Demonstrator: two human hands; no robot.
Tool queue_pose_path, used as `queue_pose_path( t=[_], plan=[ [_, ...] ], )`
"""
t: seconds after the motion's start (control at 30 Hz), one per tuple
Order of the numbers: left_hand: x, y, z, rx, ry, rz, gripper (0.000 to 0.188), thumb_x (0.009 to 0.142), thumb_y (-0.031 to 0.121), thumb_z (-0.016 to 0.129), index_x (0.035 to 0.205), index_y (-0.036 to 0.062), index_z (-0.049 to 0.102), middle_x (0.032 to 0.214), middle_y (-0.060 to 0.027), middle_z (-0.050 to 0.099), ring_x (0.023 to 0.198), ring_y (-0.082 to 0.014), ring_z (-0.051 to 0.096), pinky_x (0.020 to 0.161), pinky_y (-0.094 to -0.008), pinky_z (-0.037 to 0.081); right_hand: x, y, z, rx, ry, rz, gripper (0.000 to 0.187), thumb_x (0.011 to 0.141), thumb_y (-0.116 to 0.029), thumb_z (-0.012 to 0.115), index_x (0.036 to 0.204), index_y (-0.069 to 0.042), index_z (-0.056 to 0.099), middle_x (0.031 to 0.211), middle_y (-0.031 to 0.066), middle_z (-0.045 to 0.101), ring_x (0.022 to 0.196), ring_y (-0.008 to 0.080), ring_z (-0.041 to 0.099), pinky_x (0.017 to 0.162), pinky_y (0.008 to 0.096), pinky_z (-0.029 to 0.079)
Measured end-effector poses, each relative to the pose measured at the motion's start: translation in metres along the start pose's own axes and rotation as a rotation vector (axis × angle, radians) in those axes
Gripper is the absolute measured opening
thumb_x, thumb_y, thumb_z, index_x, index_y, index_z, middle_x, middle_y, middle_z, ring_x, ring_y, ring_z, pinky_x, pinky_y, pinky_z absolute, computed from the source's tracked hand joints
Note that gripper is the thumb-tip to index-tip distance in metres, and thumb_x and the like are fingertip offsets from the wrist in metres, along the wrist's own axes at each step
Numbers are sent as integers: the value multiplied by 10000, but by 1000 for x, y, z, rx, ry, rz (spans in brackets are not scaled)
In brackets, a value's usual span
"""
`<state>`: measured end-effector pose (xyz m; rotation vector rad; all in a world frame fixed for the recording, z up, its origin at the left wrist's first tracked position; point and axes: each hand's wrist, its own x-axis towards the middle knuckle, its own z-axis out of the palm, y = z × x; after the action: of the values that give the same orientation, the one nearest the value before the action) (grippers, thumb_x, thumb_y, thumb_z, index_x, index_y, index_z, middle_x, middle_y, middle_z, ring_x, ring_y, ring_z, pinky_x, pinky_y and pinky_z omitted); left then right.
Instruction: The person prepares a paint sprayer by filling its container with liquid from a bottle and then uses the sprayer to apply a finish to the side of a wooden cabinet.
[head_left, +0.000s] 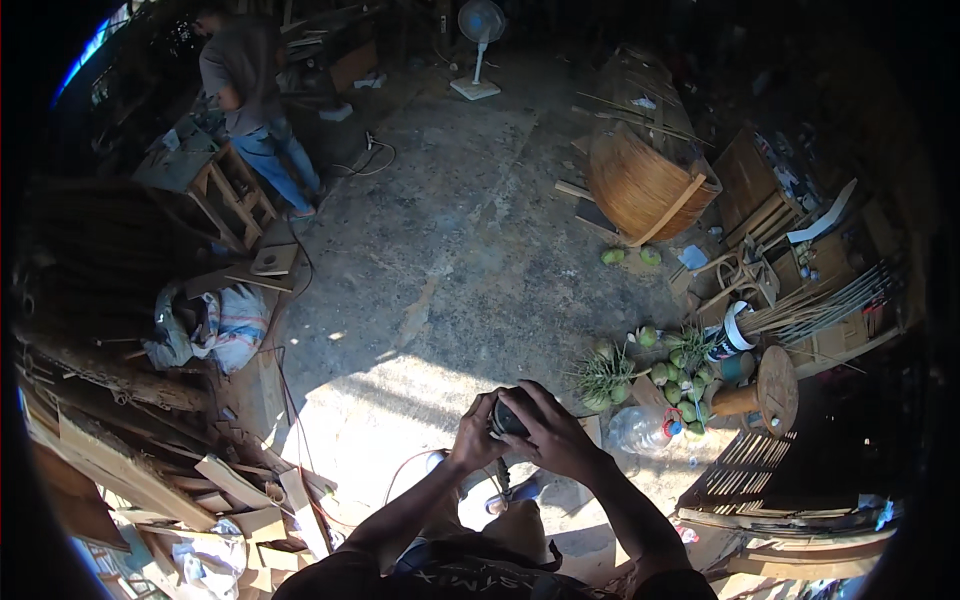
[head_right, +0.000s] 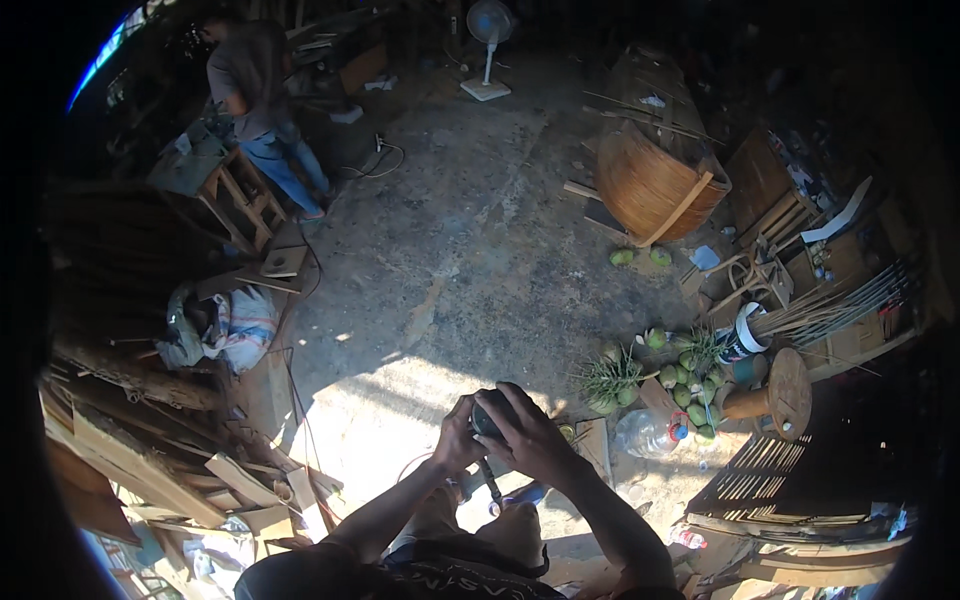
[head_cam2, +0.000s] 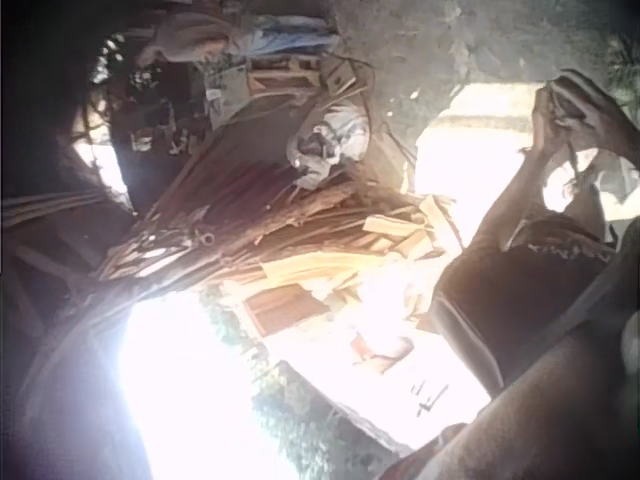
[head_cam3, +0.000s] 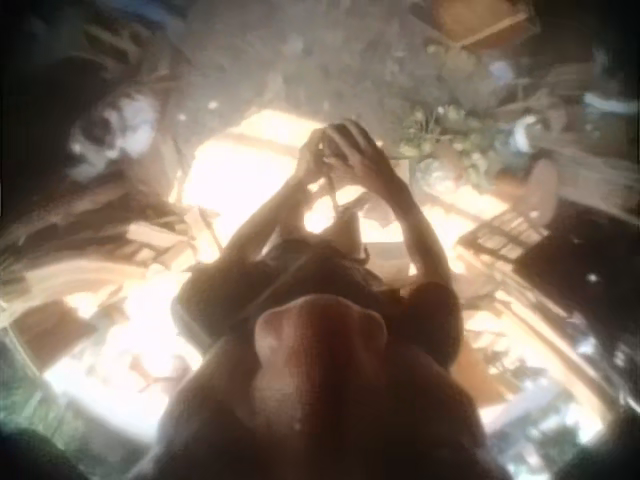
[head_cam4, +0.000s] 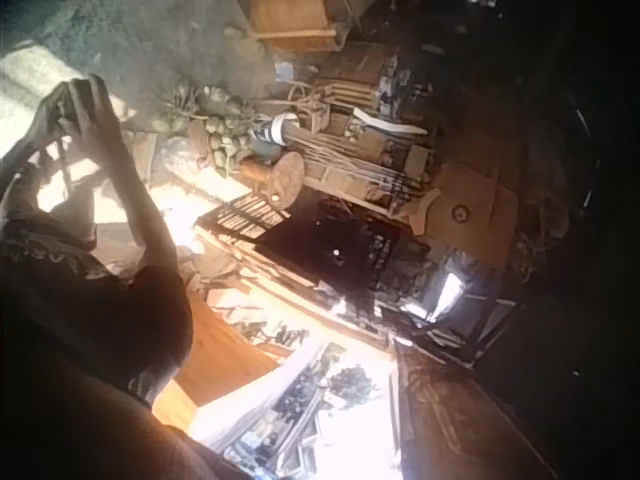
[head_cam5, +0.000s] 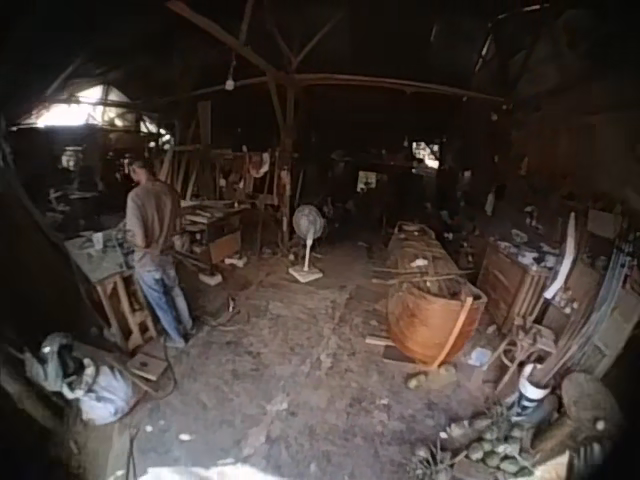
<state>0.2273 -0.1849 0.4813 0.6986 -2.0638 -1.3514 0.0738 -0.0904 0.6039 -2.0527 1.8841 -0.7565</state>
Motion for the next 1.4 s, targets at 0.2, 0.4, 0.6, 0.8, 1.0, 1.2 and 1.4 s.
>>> queue_pose_path(
  t=[0.2,0.4,0.6,0.8,1.0,1.2,1.4],
  plan=[
    [-21,13,-104,26,229,14,874,668,240,974,1405,15,560,1299,-238,635,1201,-452,626,1004,-491,552,107,-79,3,-16,-277,-149,656,944,-297,775,1548,-217,530,1538,226,436,1305,450,585,1036,494,545],
    [-55,10,-180,152,547,-78,991,636,238,979,1470,-25,513,1279,-236,625,1168,-439,657,970,-465,560,190,-134,26,27,-573,-379,647,930,-265,795,1531,-259,556,1538,218,448,1292,452,610,1040,500,561],
    [-65,2,-207,160,782,-208,1005,624,238,984,1481,-3,518,1332,-241,622,1196,-453,655,985,-475,563,287,-158,52,-55,-913,-764,633,901,-331,822,1469,-181,587,1539,240,461,1308,459,601,1073,513,541],
    [-33,-16,-211,226,1122,-291,921,612,269,956,1398,-4,560,1351,-274,618,1232,-477,628,1044,-501,535,355,-154,115,297,-814,-1134,535,873,-294,823,1334,-88,646,1382,194,592,1279,427,606,1072,490,522],
    [1,-9,-197,401,1473,-255,822,642,216,919,1363,24,575,1216,-196,621,1090,-418,655,936,-476,545,392,-174,131,484,-876,-1558,418,858,-208,782,1237,-69,671,1276,151,655,1169,394,643,1008,482,531],
    [-11,26,-172,399,1714,-446,904,667,263,948,1441,22,547,1210,-195,624,1087,-378,670,915,-441,542,362,-190,150,462,-861,-1592,497,871,-256,801,1293,-44,647,1302,186,642,1236,410,617,1059,475,503],
    [-59,60,-146,482,1996,-584,900,667,233,963,1450,37,565,1268,-187,655,1195,-345,671,1036,-411,537,340,-220,217,1029,-1573,-1049,1205,811,-828,700,1595,13,339,1568,228,455,1469,374,460,1219,495,367]
  ],
)
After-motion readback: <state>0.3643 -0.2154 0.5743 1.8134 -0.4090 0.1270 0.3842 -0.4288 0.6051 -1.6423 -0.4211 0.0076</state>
